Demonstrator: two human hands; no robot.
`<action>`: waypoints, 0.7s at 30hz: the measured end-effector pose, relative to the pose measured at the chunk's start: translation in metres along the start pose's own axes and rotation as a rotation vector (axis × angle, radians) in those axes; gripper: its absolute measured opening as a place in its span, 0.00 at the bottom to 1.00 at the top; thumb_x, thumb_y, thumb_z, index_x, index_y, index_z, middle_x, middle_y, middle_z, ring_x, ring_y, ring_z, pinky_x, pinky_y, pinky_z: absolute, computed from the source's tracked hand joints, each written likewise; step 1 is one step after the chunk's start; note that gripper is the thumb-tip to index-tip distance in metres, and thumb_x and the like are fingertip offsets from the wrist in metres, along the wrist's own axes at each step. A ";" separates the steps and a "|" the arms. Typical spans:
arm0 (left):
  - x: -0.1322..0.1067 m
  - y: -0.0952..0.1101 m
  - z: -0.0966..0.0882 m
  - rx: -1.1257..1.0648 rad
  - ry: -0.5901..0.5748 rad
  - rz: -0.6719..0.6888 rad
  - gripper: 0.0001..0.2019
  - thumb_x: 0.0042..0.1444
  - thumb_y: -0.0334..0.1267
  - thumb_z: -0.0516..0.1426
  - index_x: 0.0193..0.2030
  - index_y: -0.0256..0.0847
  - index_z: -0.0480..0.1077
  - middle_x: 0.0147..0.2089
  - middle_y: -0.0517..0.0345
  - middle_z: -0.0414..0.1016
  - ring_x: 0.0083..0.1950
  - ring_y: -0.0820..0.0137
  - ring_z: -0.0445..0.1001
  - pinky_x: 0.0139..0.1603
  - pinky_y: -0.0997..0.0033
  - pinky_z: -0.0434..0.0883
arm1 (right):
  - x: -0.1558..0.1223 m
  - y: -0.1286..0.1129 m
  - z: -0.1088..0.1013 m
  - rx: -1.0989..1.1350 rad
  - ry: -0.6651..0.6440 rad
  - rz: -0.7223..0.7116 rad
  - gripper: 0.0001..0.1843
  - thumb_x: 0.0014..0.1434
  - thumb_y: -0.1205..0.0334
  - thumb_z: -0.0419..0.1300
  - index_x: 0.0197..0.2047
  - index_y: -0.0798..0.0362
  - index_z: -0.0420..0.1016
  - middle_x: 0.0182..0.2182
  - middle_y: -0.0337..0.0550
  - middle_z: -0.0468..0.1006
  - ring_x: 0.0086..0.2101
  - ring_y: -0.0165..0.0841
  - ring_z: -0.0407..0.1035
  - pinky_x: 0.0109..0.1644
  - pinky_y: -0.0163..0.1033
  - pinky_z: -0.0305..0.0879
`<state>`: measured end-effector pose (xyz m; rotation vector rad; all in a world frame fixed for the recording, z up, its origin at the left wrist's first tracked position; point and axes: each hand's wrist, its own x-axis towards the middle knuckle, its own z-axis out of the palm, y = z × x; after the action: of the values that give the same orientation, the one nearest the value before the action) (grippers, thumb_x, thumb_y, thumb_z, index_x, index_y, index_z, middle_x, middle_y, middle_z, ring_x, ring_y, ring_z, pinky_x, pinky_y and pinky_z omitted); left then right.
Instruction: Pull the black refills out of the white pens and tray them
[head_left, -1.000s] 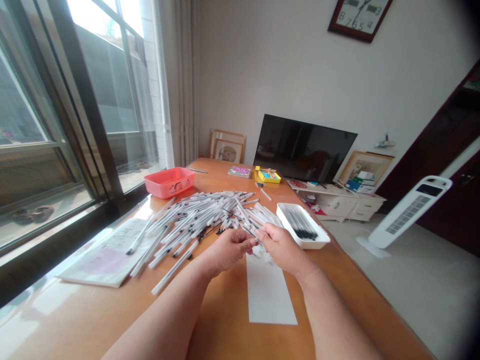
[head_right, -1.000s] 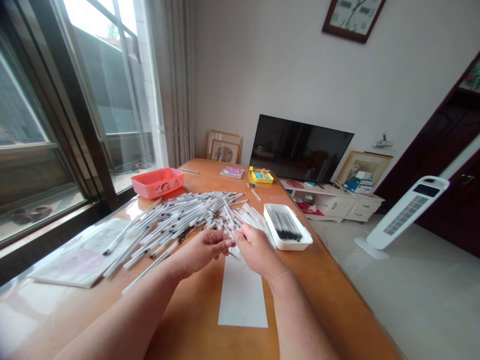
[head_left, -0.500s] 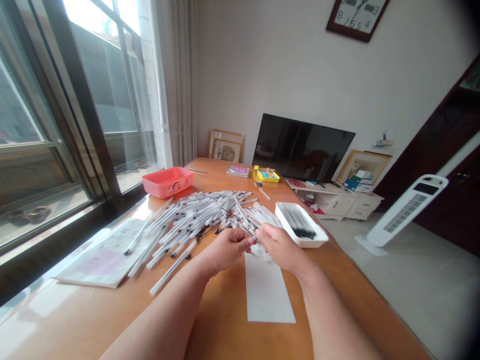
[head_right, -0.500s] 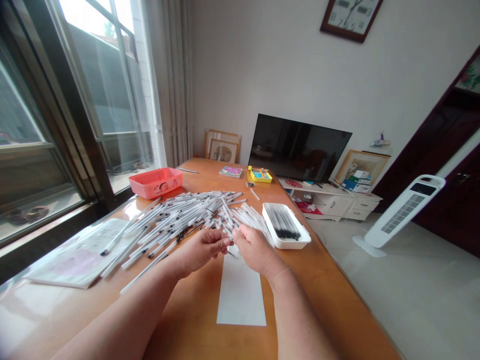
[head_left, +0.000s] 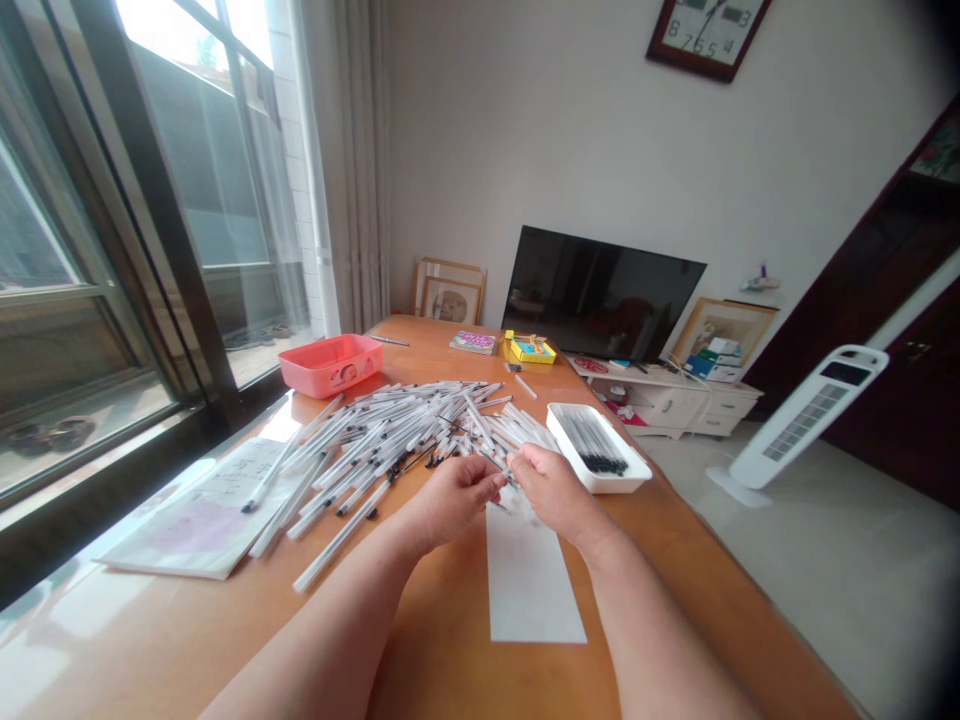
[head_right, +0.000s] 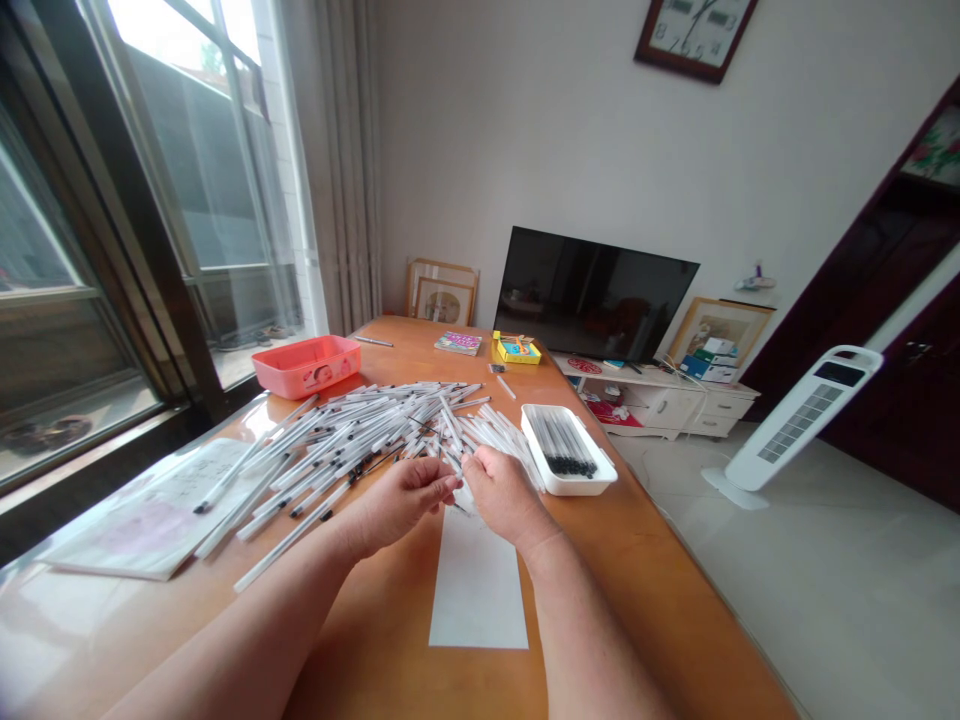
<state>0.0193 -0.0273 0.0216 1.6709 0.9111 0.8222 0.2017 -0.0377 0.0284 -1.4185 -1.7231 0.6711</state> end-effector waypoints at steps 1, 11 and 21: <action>0.001 -0.001 0.000 -0.006 0.020 0.031 0.19 0.57 0.54 0.60 0.34 0.37 0.72 0.31 0.57 0.71 0.32 0.70 0.66 0.35 0.70 0.63 | 0.001 0.000 0.001 0.012 0.004 0.011 0.18 0.64 0.51 0.51 0.26 0.49 0.55 0.23 0.33 0.57 0.28 0.30 0.53 0.31 0.36 0.51; 0.004 -0.007 0.003 -0.025 0.097 0.089 0.16 0.52 0.50 0.63 0.31 0.39 0.69 0.27 0.61 0.67 0.30 0.73 0.62 0.34 0.72 0.62 | -0.002 -0.002 -0.001 0.052 -0.059 0.028 0.20 0.66 0.47 0.51 0.27 0.50 0.61 0.22 0.34 0.61 0.27 0.31 0.57 0.30 0.36 0.51; -0.002 0.002 -0.001 0.069 -0.004 -0.041 0.21 0.61 0.56 0.53 0.36 0.38 0.73 0.33 0.54 0.76 0.32 0.68 0.69 0.36 0.69 0.65 | 0.000 0.000 -0.007 -0.015 0.057 -0.022 0.21 0.66 0.45 0.51 0.28 0.50 0.62 0.22 0.34 0.63 0.27 0.31 0.58 0.30 0.36 0.53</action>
<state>0.0175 -0.0292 0.0234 1.7072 0.9768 0.7674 0.2070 -0.0385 0.0323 -1.4137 -1.7002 0.6017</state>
